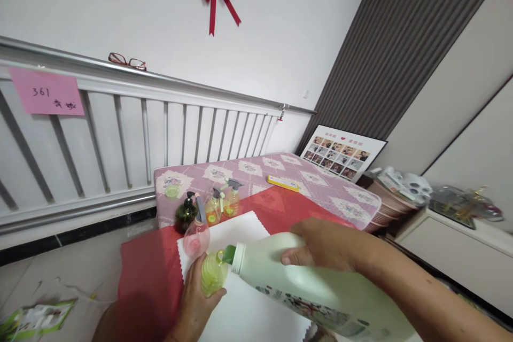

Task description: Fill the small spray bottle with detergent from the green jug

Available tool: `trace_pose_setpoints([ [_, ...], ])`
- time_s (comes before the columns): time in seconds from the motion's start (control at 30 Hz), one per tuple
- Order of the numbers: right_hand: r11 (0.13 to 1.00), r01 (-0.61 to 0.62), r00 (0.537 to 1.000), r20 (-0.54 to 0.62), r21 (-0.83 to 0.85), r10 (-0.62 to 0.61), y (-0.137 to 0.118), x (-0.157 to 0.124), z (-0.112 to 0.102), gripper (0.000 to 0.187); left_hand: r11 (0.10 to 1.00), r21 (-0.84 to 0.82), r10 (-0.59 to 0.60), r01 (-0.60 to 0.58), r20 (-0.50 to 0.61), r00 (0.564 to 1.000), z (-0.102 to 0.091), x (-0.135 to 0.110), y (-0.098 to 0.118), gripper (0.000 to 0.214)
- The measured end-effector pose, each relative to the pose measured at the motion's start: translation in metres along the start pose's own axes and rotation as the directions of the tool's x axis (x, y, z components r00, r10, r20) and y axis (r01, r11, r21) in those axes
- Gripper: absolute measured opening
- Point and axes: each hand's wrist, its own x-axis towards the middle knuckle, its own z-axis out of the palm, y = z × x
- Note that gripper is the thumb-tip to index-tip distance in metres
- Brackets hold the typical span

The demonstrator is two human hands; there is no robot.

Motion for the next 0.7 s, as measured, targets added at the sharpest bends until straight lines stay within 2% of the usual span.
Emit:
trace_pose_setpoints([
  [0.1,0.999,-0.049,0.994,0.094,0.007,0.048,-0.0019,0.0001,-0.0020,0.036,1.000,0.014,-0.001,0.001,0.016,1.000,0.0001,0.0016,-0.0008,0.088],
  [0.37,0.999,-0.048,0.994,0.095,0.008,0.047,-0.0079,-0.0013,-0.0059,0.034,0.999,0.038,0.018,-0.017,-0.019,1.000,-0.0006,-0.0021,0.0032,0.086],
  [0.53,0.998,-0.064,0.994,0.093,0.006,0.063,-0.0093,-0.0018,-0.0065,0.028,1.000,0.014,0.004,-0.004,-0.006,1.000,-0.0030,-0.0007,0.0044,0.086],
  [0.7,0.998,-0.046,0.993,0.108,0.034,0.042,-0.0093,-0.0018,-0.0062,0.031,1.000,0.006,0.005,-0.005,0.007,1.000,-0.0035,-0.0005,0.0046,0.087],
])
